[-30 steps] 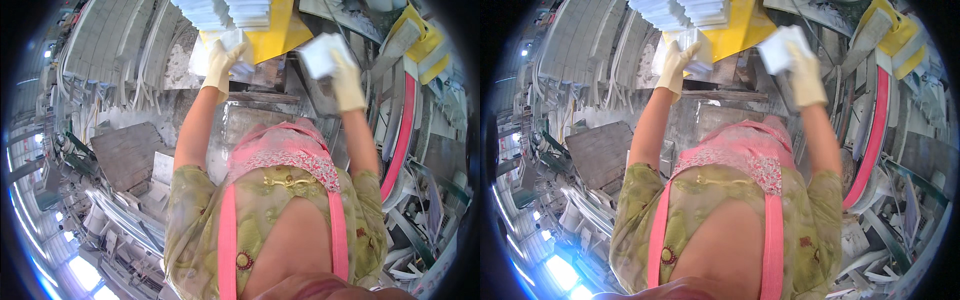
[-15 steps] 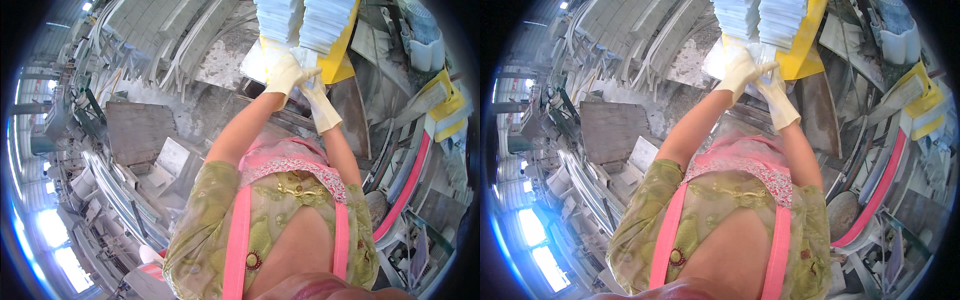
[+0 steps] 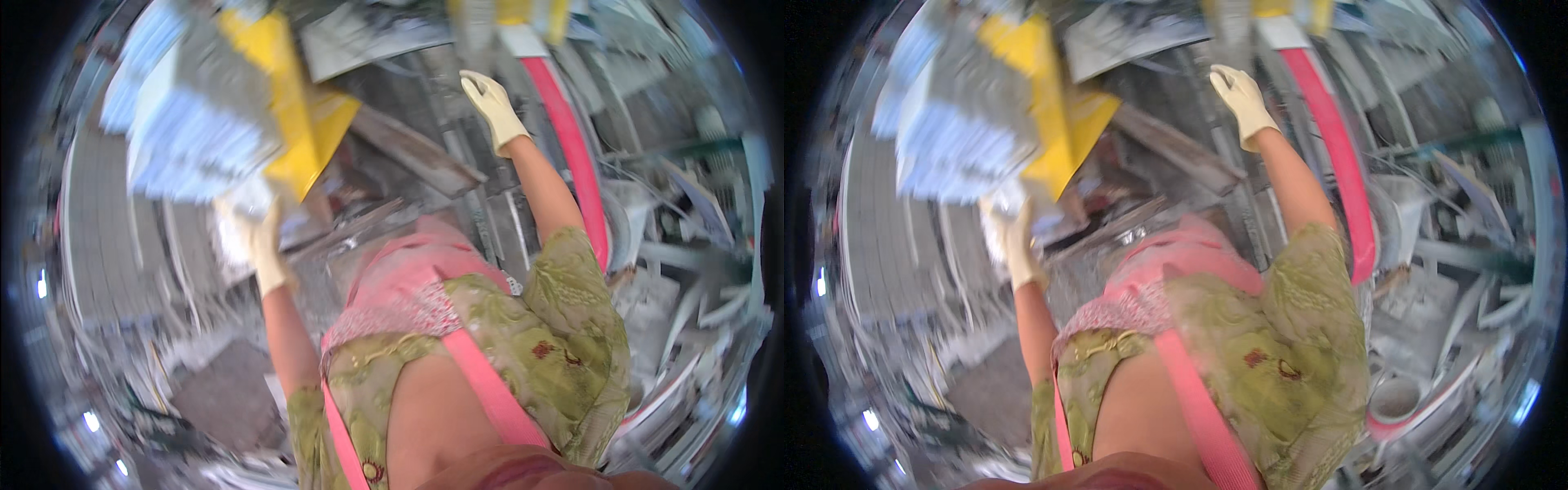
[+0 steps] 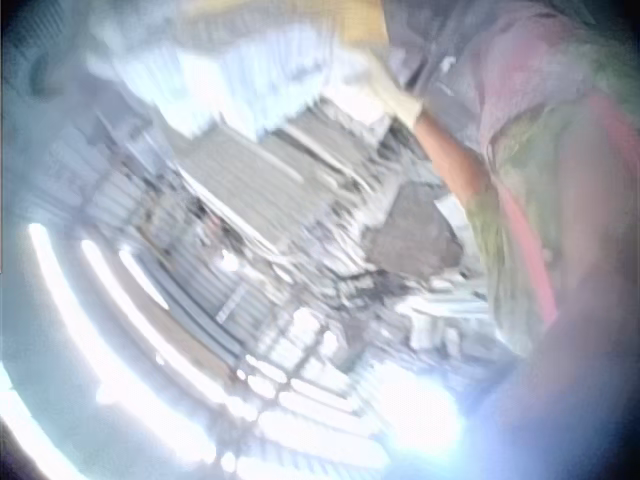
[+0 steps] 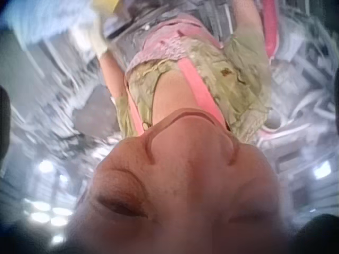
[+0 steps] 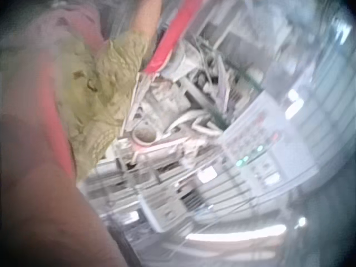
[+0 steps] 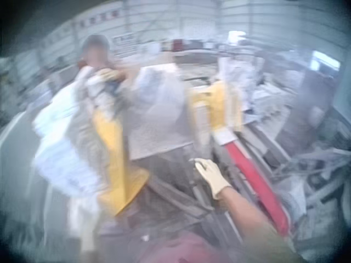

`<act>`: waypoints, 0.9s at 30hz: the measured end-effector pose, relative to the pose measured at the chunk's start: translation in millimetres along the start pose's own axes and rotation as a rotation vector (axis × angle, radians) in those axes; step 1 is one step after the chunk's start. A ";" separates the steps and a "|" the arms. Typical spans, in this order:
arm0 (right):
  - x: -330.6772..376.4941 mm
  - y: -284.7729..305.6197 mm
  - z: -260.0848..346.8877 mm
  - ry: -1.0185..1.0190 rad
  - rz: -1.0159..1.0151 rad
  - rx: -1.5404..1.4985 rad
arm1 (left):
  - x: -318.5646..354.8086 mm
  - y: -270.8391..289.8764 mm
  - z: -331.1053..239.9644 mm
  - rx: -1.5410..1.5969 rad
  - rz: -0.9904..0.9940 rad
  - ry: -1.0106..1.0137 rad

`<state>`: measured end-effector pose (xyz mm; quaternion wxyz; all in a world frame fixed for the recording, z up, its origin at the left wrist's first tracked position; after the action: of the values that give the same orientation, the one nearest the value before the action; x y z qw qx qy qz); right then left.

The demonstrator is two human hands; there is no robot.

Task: The person repeatedly picks up white foam blocks from a pile and places them onto a growing stack on a yellow surface. The person also handles larger flat boards, moving them aside to access the foam blocks. The task continues with the person stacking more foam blocks one by one.

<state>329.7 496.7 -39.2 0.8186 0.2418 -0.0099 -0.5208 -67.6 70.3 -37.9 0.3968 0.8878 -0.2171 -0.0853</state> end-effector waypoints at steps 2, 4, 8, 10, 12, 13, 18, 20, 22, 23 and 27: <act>-19.4 76.8 -23.2 -0.036 -0.219 0.338 | 6.9 18.8 -16.8 -0.126 -0.078 -0.105; -34.8 120.4 -40.9 -0.093 -0.309 0.587 | 13.0 20.0 -9.9 -0.223 -0.014 0.021; -90.1 143.2 -56.6 0.002 -0.329 1.017 | 19.4 24.2 -7.5 -0.133 -0.073 0.039; -119.9 140.2 -76.9 -0.060 -0.298 1.047 | 18.1 24.6 -1.4 -0.060 -0.077 0.041; -142.0 132.2 -86.2 -0.054 -0.324 1.012 | 17.0 26.3 3.5 -0.045 -0.061 0.041; -148.3 128.1 -89.0 -0.044 -0.348 1.003 | 16.7 29.6 7.5 -0.037 -0.067 0.070; -136.3 118.0 -83.5 0.126 -0.458 1.107 | 25.5 28.3 0.7 0.011 -0.019 0.110; -119.9 116.9 -67.0 0.315 -0.483 1.099 | 29.2 21.2 -6.9 0.086 -0.001 0.115; -108.8 120.4 -71.0 0.250 -0.341 1.016 | 30.4 25.6 -10.5 0.014 -0.045 0.133; -103.6 122.4 -74.6 0.205 -0.229 0.872 | 32.8 25.3 -17.2 0.131 -0.112 0.072; -47.2 121.4 -71.2 0.284 -0.055 0.937 | 33.7 28.9 -17.4 -0.169 -0.167 0.177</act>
<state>430.1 606.0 -41.7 0.6008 0.6530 -0.1253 -0.4438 -41.1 49.5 -4.1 0.4794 0.8701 -0.0988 -0.0576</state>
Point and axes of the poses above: each hand's wrist, its own x-axis away from the middle knuckle, its own y-axis out of the back of the hand, z = x × y, the point moved 10 cm from there along -x, towards the middle knuckle, and after that the axes turned 5 degrees about -x, right-handed, at the moved point
